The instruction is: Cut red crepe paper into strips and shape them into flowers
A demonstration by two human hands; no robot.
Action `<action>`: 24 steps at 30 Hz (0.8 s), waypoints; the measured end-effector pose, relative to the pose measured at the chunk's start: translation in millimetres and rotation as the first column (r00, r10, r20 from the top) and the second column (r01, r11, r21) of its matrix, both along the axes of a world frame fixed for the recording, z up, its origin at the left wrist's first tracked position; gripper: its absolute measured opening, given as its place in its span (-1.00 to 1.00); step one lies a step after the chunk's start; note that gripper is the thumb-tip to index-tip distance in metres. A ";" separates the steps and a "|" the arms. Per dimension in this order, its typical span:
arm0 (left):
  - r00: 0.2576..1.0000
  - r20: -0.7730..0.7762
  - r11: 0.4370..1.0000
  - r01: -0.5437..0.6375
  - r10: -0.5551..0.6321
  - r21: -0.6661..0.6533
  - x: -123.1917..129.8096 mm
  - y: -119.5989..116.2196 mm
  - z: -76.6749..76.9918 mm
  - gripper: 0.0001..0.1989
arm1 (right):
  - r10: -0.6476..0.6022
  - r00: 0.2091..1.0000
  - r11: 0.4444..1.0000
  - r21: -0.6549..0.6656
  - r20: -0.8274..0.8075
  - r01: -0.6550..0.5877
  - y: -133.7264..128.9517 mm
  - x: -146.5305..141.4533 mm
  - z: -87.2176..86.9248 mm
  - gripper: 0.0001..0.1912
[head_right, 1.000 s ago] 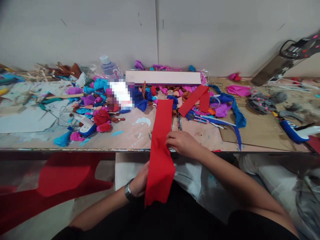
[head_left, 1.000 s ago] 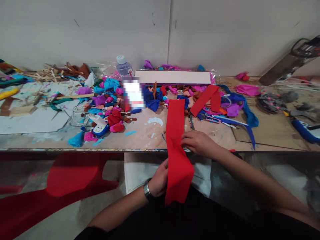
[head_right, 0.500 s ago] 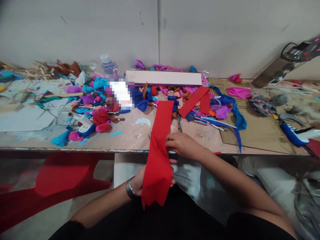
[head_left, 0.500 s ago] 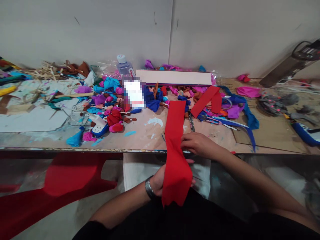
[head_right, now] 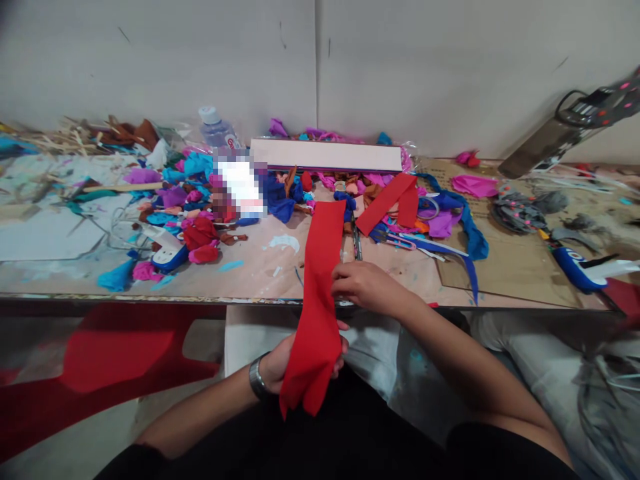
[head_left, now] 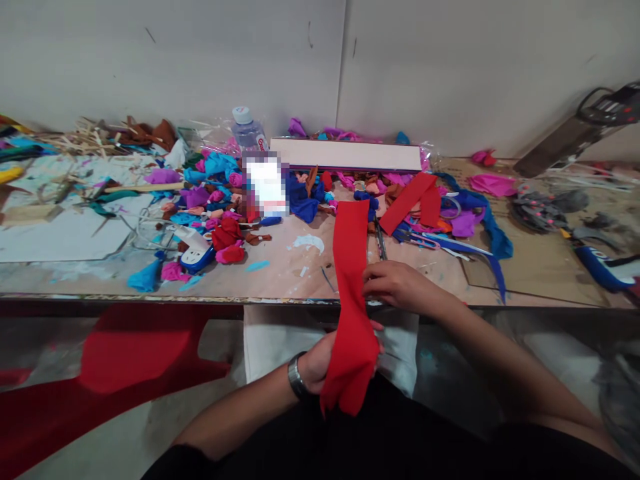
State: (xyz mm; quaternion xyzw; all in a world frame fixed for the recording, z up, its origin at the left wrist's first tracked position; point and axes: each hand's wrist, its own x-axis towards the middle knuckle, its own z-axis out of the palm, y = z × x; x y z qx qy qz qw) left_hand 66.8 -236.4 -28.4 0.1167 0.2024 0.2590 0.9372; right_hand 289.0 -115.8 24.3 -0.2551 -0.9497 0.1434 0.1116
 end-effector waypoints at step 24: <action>0.897 -0.313 0.947 -0.265 0.311 0.183 -12.2 10.7 38.2 -0.56 | -0.089 0.820 0.994 0.004 -0.565 0.111 -7.3 7.4 10.4 -0.92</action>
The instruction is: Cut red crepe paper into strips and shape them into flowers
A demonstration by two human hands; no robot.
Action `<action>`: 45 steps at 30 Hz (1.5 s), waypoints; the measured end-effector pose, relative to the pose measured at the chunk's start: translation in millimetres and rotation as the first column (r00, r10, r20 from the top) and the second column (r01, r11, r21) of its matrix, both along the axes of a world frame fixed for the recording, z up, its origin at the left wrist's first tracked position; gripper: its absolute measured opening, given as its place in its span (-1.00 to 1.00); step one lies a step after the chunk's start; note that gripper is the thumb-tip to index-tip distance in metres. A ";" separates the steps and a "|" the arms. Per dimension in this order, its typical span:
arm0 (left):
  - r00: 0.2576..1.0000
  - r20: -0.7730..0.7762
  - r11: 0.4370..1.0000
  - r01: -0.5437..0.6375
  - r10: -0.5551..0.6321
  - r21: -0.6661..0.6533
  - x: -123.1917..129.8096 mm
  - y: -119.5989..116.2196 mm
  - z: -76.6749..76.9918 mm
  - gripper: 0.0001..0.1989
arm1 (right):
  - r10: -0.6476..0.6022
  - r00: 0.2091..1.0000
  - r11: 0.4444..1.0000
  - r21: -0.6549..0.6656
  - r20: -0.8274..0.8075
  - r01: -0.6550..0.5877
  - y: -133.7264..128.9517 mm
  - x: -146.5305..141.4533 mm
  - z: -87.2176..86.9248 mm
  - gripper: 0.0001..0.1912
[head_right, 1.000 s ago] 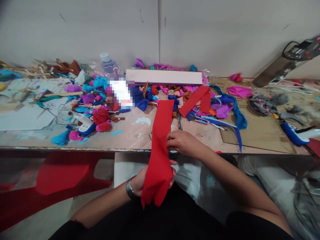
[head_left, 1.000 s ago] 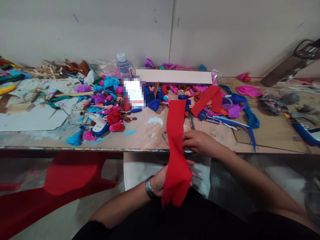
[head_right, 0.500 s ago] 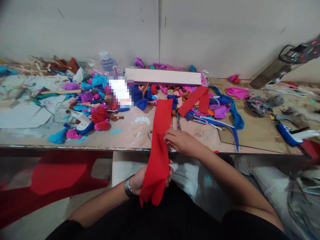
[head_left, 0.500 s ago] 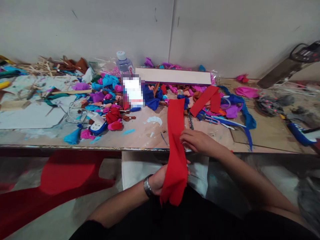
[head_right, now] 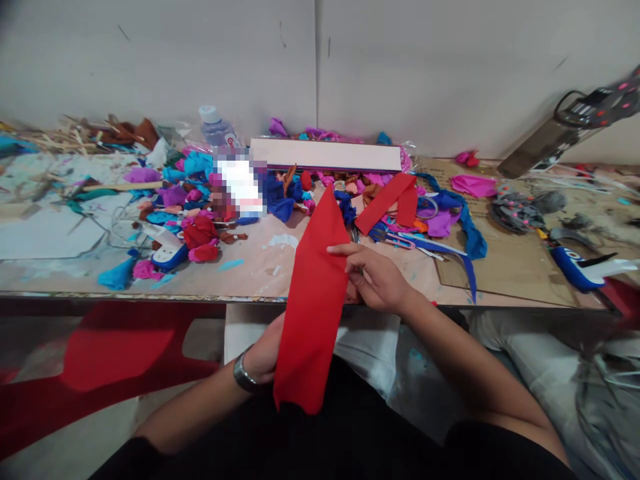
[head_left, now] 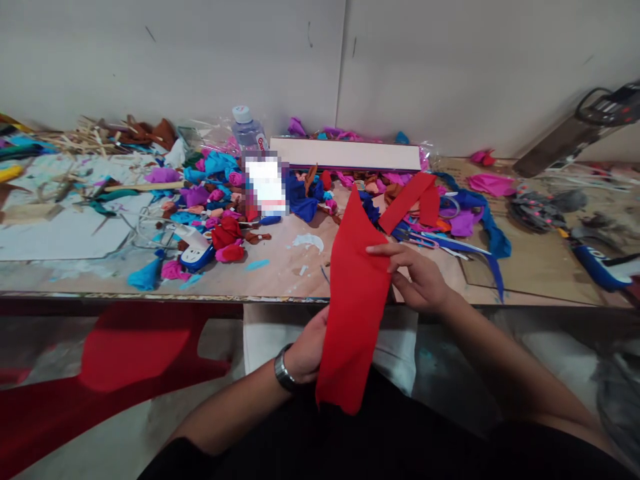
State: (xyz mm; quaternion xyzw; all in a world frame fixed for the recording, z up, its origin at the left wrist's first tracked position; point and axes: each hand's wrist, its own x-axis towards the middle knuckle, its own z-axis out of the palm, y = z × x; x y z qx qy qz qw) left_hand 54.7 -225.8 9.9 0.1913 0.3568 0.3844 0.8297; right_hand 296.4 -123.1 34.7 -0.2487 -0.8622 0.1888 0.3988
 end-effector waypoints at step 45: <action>0.605 -0.743 0.715 0.382 0.286 0.586 -38.0 186.0 -3.5 -0.24 | -0.296 0.950 0.825 -0.475 0.098 0.306 161.5 25.8 -14.4 -0.77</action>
